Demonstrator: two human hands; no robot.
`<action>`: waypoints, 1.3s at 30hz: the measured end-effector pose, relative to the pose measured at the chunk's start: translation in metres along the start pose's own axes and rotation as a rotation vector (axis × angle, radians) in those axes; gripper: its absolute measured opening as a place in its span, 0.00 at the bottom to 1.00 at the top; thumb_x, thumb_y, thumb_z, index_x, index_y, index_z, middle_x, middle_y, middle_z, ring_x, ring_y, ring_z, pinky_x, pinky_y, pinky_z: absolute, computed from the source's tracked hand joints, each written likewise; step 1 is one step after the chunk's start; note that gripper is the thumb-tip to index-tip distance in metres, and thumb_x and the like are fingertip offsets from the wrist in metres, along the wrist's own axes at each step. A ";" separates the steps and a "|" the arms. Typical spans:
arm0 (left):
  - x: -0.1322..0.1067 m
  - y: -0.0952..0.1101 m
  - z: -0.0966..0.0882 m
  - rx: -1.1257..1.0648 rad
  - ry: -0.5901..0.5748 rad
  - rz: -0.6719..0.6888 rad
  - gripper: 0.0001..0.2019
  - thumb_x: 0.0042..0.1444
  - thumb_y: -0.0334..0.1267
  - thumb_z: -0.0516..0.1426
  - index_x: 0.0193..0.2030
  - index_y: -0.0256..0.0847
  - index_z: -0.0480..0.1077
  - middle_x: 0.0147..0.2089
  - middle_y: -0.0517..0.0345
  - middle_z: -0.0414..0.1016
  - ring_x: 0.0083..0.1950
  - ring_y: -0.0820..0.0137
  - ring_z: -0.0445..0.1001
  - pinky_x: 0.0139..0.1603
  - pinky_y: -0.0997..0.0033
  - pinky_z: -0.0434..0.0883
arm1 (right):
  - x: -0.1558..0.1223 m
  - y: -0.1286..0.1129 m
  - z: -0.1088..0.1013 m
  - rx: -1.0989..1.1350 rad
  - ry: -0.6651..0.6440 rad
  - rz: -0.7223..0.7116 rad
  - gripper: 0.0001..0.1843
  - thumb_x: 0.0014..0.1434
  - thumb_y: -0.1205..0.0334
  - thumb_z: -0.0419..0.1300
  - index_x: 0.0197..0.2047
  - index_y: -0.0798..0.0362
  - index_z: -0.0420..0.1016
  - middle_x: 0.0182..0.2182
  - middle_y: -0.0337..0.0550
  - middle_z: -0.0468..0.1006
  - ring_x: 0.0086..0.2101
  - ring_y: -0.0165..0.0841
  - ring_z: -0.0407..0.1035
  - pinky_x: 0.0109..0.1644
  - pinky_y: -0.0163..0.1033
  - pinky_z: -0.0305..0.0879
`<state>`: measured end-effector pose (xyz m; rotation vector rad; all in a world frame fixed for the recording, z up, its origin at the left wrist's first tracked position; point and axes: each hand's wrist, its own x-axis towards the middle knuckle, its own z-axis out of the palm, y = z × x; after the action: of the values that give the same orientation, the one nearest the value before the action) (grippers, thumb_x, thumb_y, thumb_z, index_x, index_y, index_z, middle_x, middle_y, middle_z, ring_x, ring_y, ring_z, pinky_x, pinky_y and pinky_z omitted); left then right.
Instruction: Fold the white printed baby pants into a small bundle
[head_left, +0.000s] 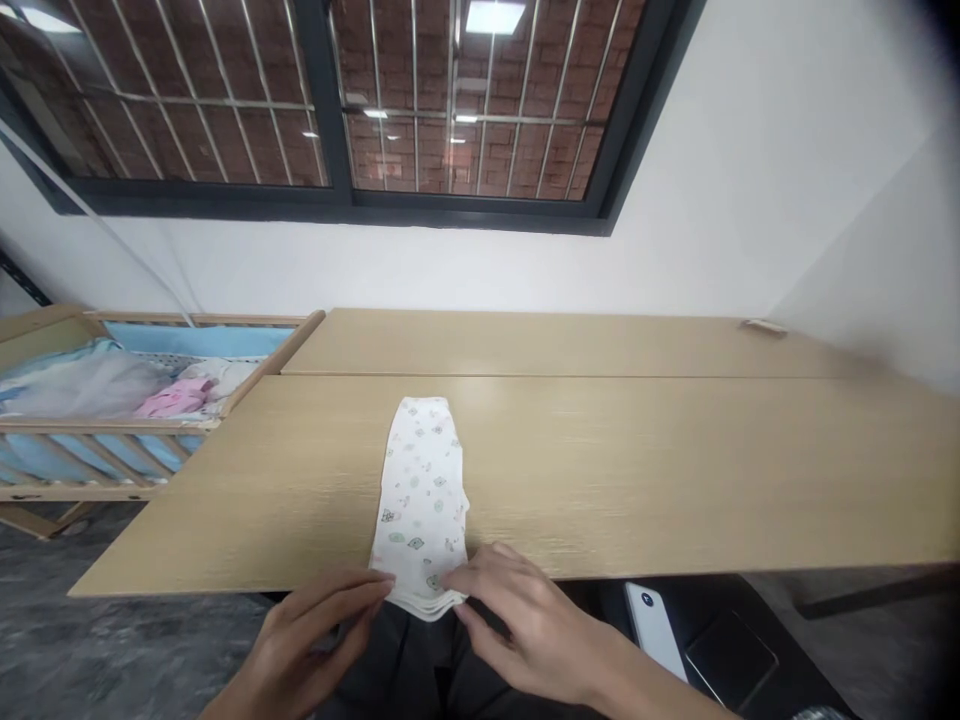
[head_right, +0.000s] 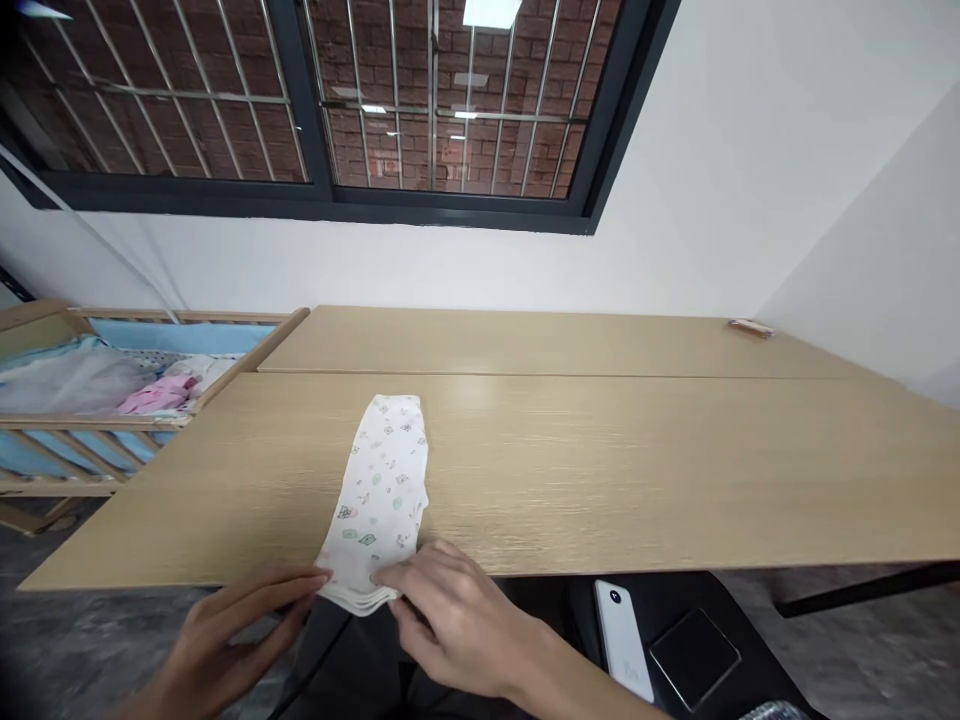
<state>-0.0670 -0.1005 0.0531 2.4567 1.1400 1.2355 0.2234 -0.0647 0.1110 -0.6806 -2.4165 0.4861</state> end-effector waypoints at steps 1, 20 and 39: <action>0.009 0.002 -0.006 -0.005 0.012 -0.010 0.17 0.64 0.31 0.58 0.58 0.50 0.73 0.51 0.56 0.81 0.49 0.66 0.82 0.51 0.71 0.79 | 0.005 -0.001 -0.006 0.021 0.026 0.016 0.23 0.66 0.68 0.55 0.62 0.42 0.67 0.44 0.44 0.82 0.44 0.37 0.77 0.49 0.45 0.77; 0.214 -0.132 0.029 0.037 0.124 -0.410 0.12 0.65 0.38 0.55 0.48 0.36 0.78 0.49 0.50 0.82 0.46 0.65 0.79 0.51 0.66 0.74 | 0.166 0.188 0.006 0.160 0.396 0.464 0.14 0.64 0.60 0.53 0.52 0.52 0.70 0.43 0.47 0.78 0.41 0.36 0.73 0.48 0.44 0.69; 0.171 -0.126 0.070 0.332 -0.028 -0.328 0.19 0.67 0.41 0.51 0.59 0.32 0.69 0.60 0.37 0.73 0.63 0.52 0.70 0.64 0.50 0.66 | 0.166 0.211 0.030 -0.022 0.384 0.442 0.19 0.68 0.61 0.52 0.60 0.55 0.67 0.54 0.56 0.75 0.55 0.40 0.69 0.60 0.48 0.64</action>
<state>-0.0229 0.1180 0.0569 2.3536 1.7770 0.9781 0.1635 0.1933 0.0591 -1.2086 -1.9145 0.4520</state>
